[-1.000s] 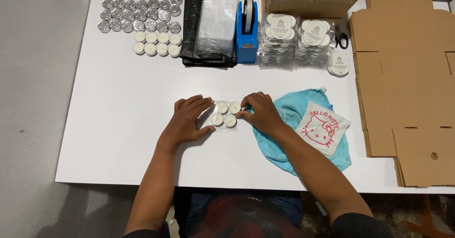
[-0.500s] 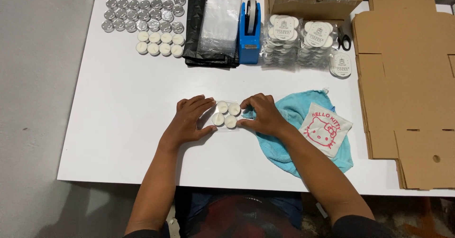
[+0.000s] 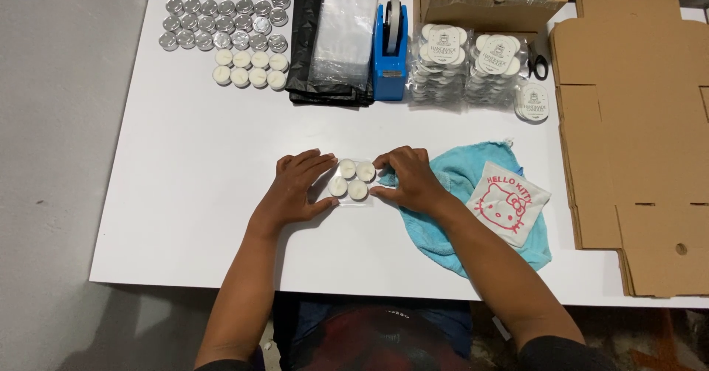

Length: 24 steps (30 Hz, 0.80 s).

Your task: Cleaning small tealight candles with a cloth and packing them into small plastic bags.

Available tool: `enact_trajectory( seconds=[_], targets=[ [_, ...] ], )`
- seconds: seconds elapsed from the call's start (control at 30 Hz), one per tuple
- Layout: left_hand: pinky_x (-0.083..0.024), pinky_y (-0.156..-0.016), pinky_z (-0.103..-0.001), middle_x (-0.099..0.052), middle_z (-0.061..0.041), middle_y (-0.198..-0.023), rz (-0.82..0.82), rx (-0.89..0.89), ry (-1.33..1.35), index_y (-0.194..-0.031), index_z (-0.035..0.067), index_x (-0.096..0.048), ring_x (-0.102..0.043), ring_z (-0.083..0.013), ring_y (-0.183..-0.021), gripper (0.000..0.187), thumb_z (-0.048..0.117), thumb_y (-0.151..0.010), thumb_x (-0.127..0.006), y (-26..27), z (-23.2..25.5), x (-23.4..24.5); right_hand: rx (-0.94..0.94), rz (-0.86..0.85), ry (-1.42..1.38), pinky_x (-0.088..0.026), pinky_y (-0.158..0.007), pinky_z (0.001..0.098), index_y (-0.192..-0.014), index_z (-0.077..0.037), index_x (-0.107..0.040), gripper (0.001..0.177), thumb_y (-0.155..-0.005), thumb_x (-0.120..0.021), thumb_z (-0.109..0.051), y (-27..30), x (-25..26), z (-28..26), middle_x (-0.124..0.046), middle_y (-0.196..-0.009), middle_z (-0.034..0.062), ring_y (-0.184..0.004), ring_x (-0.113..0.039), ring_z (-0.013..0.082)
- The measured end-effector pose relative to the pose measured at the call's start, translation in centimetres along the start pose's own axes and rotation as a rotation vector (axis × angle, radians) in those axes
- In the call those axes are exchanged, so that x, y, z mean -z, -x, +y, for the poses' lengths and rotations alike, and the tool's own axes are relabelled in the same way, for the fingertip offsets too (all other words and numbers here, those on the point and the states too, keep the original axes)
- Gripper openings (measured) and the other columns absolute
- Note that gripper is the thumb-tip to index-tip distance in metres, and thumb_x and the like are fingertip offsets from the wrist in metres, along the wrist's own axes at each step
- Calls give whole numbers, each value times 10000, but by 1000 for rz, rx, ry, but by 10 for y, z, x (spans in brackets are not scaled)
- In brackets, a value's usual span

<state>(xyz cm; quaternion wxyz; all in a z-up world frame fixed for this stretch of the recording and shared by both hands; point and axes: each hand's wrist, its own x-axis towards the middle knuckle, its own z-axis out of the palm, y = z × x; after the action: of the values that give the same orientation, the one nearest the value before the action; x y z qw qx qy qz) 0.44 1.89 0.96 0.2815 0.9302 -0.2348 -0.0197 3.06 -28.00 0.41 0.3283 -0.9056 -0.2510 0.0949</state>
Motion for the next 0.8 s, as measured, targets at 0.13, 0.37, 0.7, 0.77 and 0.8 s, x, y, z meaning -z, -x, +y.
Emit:
enact_trajectory(
  seconds=[0.13, 0.37, 0.7, 0.77, 0.8],
  targets=[
    [-296, -1161, -550, -632, -5, -1451, 1, 8, -7, -1418, 250, -619, -480, -241, -1420, 731, 639, -801, -678, 1, 0, 0, 13, 30, -18, -287, -1105, 496, -1168, -180, -602, 481, -839, -850, -428, 1, -2, 4, -679, -1089, 9, -1225, -560, 237],
    [-311, -1151, -572, -638, -24, -1442, 1, -9, -4, -1413, 242, -627, -492, -261, -1413, 717, 617, -805, -684, 0, -1, -1, -29, 10, -14, -263, -1101, 477, -1113, -187, -647, 274, -905, -786, -299, 0, -3, 2, -710, -1054, -9, -1203, -586, 205],
    [-324, -1145, -558, -645, -17, -1434, 0, -6, -21, -1410, 244, -627, -495, -250, -1410, 728, 644, -804, -680, -1, 3, 1, -81, 73, 23, -233, -1099, 431, -1012, -202, -691, 136, -928, -757, -286, -5, -5, -4, -746, -961, -24, -1138, -611, 173],
    [-324, -1147, -563, -644, -26, -1435, -7, -12, -12, -1407, 238, -631, -498, -256, -1409, 721, 634, -806, -684, -2, 7, 3, -100, 84, 25, -231, -1104, 431, -1005, -200, -695, 129, -935, -754, -291, -7, -5, -5, -751, -954, -13, -1135, -616, 174],
    [-324, -1148, -569, -642, -35, -1436, -12, -17, -3, -1404, 233, -636, -500, -263, -1408, 714, 624, -808, -689, -2, 8, 4, -116, 94, 27, -230, -1110, 431, -998, -198, -700, 124, -941, -751, -295, -8, -5, -6, -757, -948, -2, -1131, -621, 176]
  ],
)
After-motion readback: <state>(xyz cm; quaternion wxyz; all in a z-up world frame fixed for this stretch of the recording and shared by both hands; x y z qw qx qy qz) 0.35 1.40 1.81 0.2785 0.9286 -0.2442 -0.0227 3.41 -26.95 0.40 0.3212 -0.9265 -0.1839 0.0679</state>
